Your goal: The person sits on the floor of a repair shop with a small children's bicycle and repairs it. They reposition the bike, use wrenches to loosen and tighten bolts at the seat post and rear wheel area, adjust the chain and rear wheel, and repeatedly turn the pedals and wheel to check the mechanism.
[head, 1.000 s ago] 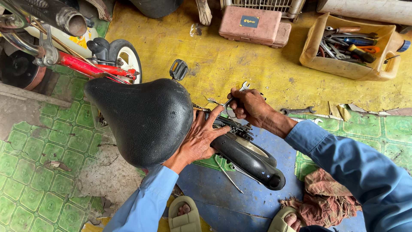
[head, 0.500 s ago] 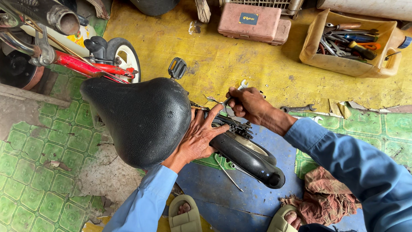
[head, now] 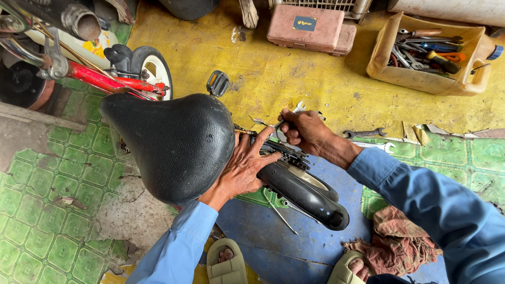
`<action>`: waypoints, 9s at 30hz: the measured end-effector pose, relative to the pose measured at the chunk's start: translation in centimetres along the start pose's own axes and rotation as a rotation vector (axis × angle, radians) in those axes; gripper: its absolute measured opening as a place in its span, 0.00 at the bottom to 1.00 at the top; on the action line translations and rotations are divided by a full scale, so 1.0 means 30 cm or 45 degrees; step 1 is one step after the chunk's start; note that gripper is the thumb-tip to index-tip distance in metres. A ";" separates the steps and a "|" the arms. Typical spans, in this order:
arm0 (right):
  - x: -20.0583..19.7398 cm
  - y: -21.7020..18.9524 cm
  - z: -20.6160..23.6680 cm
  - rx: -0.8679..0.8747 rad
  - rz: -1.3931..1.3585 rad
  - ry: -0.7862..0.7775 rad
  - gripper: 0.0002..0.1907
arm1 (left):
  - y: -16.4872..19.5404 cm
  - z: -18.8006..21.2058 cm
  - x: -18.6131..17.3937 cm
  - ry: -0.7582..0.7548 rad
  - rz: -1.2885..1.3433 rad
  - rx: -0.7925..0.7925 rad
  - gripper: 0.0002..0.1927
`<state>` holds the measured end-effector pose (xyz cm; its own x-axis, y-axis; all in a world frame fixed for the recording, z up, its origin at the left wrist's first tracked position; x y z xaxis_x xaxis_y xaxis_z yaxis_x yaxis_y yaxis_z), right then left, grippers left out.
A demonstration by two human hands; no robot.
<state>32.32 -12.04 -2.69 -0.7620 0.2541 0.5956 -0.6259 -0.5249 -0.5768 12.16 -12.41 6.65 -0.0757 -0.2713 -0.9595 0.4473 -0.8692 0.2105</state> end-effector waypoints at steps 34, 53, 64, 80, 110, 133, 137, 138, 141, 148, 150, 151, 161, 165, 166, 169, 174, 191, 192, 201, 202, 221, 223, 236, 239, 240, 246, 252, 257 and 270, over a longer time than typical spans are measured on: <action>0.059 -0.096 -0.047 0.003 0.398 -0.073 0.15 | -0.001 0.001 -0.008 -0.016 -0.022 -0.006 0.39; 0.128 -0.139 0.032 -0.153 0.894 0.028 0.18 | 0.006 -0.003 -0.022 0.032 0.004 0.002 0.40; 0.170 -0.161 -0.007 -0.879 1.932 -0.099 0.20 | 0.008 -0.001 -0.015 -0.020 -0.065 -0.005 0.39; 0.357 -0.169 0.024 -0.681 2.556 -0.325 0.18 | 0.004 0.018 0.057 -0.020 -0.129 -0.045 0.42; 0.393 -0.137 0.021 -0.562 1.892 -0.068 0.20 | -0.021 0.083 0.012 0.038 -0.052 0.029 0.41; -0.098 -0.145 0.191 -0.542 1.142 0.164 0.16 | -0.037 0.044 0.022 0.120 -0.001 0.049 0.53; -0.123 -0.130 0.200 -0.292 0.932 0.095 0.20 | -0.043 0.041 0.032 0.149 0.001 0.013 0.53; -0.126 -0.123 0.197 -0.254 0.765 0.044 0.21 | -0.044 0.041 0.031 0.147 0.008 0.012 0.54; -0.140 -0.099 0.183 -0.187 0.648 -0.047 0.23 | -0.048 0.038 0.028 0.155 0.022 0.015 0.55; -0.215 0.020 0.168 0.055 0.309 -0.081 0.20 | -0.058 0.038 0.036 0.273 0.043 0.099 0.59; -0.232 0.064 0.156 0.074 0.286 -0.029 0.15 | -0.061 0.040 0.043 0.291 0.056 0.108 0.60; -0.239 0.084 0.149 0.080 0.273 -0.004 0.13 | -0.063 0.040 0.045 0.301 0.062 0.112 0.60; -0.211 0.172 0.093 -0.015 0.129 -0.231 0.15 | -0.069 0.037 0.042 0.346 0.082 0.135 0.62; -0.188 0.175 0.100 -0.081 0.227 -0.172 0.13 | -0.068 0.037 0.037 0.335 0.084 0.131 0.61; -0.185 0.176 0.103 -0.095 0.252 -0.137 0.13 | -0.068 0.038 0.036 0.330 0.083 0.131 0.61; -0.178 0.176 0.106 -0.094 0.326 -0.083 0.13 | -0.068 0.037 0.035 0.321 0.074 0.132 0.61; -0.165 0.175 0.092 -0.177 0.318 -0.180 0.13 | -0.069 0.032 0.038 0.327 0.029 0.138 0.62; -0.131 0.181 0.101 -0.295 0.613 -0.218 0.17 | -0.066 0.019 0.053 0.331 0.014 0.125 0.64; -0.136 0.181 0.097 -0.303 0.602 -0.236 0.17 | -0.067 0.018 0.054 0.322 0.006 0.120 0.64; -0.165 0.162 0.058 -0.221 0.759 -0.408 0.18 | -0.051 0.014 0.030 0.301 0.057 0.090 0.65; -0.162 0.155 0.052 -0.209 0.799 -0.418 0.18 | -0.047 0.014 0.024 0.291 0.073 0.071 0.66; -0.129 -0.040 0.028 -0.035 1.076 -0.643 0.19 | -0.041 -0.011 0.012 -0.041 -0.129 -0.067 0.61; -0.123 -0.068 0.026 0.030 1.093 -0.711 0.18 | -0.034 -0.013 0.012 0.042 -0.100 -0.051 0.63; -0.184 -0.046 0.023 0.061 0.909 -0.699 0.12 | -0.036 0.028 0.029 0.279 -0.019 0.021 0.58; -0.200 -0.033 0.011 0.041 0.935 -0.689 0.14 | -0.038 0.038 0.039 0.257 0.016 0.007 0.57; -0.200 -0.026 0.007 0.022 0.905 -0.704 0.16 | -0.040 0.043 0.044 0.222 0.014 -0.009 0.57; -0.201 -0.039 -0.029 0.073 1.072 -0.773 0.17 | -0.048 0.046 0.071 0.165 0.004 -0.003 0.61; -0.162 -0.126 -0.051 0.164 1.272 -0.777 0.16 | -0.036 0.048 0.075 0.175 -0.015 0.020 0.62; -0.107 -0.192 -0.062 0.294 1.431 -0.907 0.16 | -0.026 0.053 0.055 0.125 -0.049 0.039 0.61; -0.055 -0.255 -0.087 0.485 1.443 -1.035 0.16 | -0.012 0.040 0.023 0.075 -0.089 0.026 0.56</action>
<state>37.94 -6.31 -0.73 -0.4242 -0.8931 0.1497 0.4198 -0.3404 -0.8413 10.87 -12.78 6.15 -0.0530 -0.1854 -0.9812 0.4248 -0.8934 0.1459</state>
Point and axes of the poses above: each hand's wrist, its own z-axis away from the middle knuckle, its own x-axis out of the palm, y = z × x, the point moved 2 cm from there along -z, towards the middle knuckle, and after that the axes turned 4 degrees about -y, right-handed, at the moved point
